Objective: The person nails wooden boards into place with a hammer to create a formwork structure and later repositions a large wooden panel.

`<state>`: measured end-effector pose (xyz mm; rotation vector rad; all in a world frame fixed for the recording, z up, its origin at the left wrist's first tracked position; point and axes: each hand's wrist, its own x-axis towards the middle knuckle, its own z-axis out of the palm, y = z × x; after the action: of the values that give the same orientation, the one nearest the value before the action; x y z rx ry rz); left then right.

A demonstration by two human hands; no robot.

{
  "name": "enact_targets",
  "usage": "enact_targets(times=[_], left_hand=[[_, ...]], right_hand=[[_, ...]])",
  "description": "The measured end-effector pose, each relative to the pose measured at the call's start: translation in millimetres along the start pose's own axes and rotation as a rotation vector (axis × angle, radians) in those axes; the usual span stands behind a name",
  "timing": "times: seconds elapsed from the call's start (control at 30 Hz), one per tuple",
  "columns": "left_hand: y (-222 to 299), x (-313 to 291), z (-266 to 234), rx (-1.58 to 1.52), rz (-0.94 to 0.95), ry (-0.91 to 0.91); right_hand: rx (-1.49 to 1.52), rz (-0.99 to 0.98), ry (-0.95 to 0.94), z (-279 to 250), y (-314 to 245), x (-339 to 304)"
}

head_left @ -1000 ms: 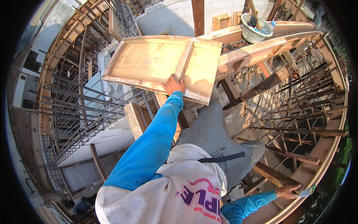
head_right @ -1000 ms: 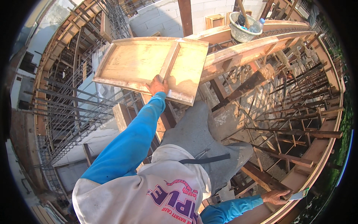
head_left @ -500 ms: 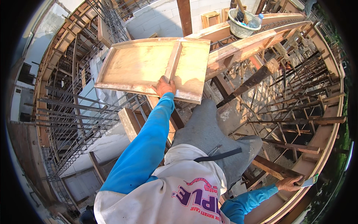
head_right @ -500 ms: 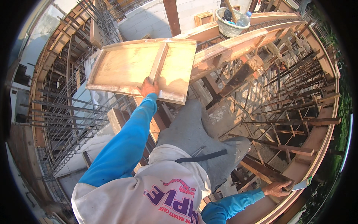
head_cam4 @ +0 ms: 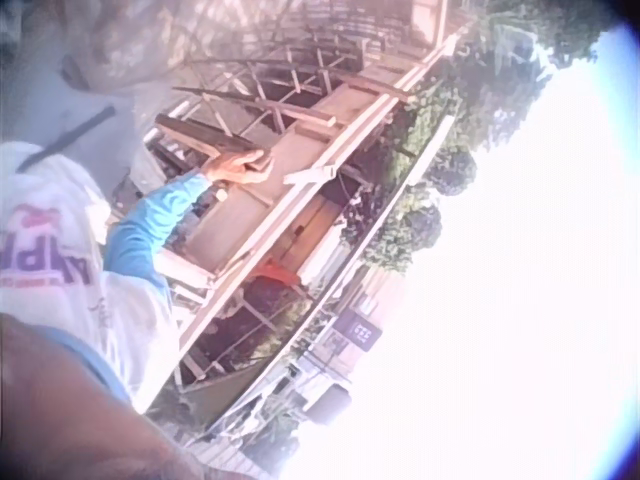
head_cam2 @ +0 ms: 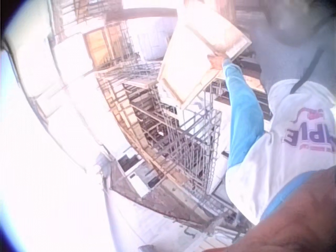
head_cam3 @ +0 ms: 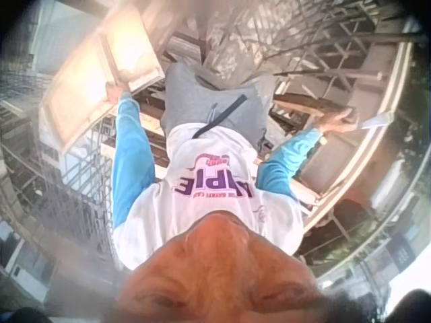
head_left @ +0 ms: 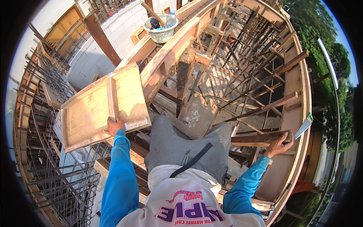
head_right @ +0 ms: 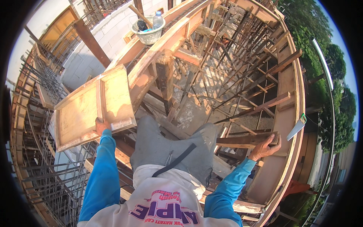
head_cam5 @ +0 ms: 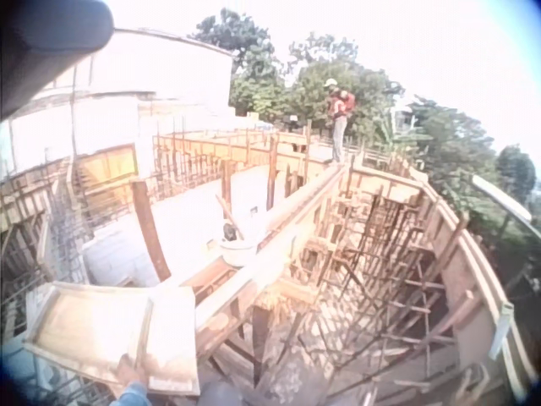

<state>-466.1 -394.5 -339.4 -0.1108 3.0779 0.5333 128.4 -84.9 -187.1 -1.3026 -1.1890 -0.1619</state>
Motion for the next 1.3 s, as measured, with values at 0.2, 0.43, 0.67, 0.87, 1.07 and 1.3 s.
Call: enact_targets(times=[0.2, 0.43, 0.67, 0.87, 1.07, 1.3], left_hand=[[3, -2, -6, 0.021, 0.002, -0.034], [3, -5, -4, -0.011, 0.026, 0.025], [-7, 2, 3, -0.038, 0.055, 0.045], [-14, 9, 11, -0.013, 0.069, 0.057], [-1, -3, 4, -0.012, 0.049, 0.041], [-4, -6, 3, -0.048, 0.075, 0.104]], right_hand=[[-0.001, -0.025, 0.03, 1, -7, -4], [0.013, -0.038, 0.049, 2, 6, -2], [-0.01, -0.055, 0.041, 4, -6, -2], [-0.034, -0.044, 0.044, 3, -5, -2], [-0.049, -0.068, 0.053, 0, -6, 0], [-0.049, -0.104, 0.05, 5, -5, 2]])
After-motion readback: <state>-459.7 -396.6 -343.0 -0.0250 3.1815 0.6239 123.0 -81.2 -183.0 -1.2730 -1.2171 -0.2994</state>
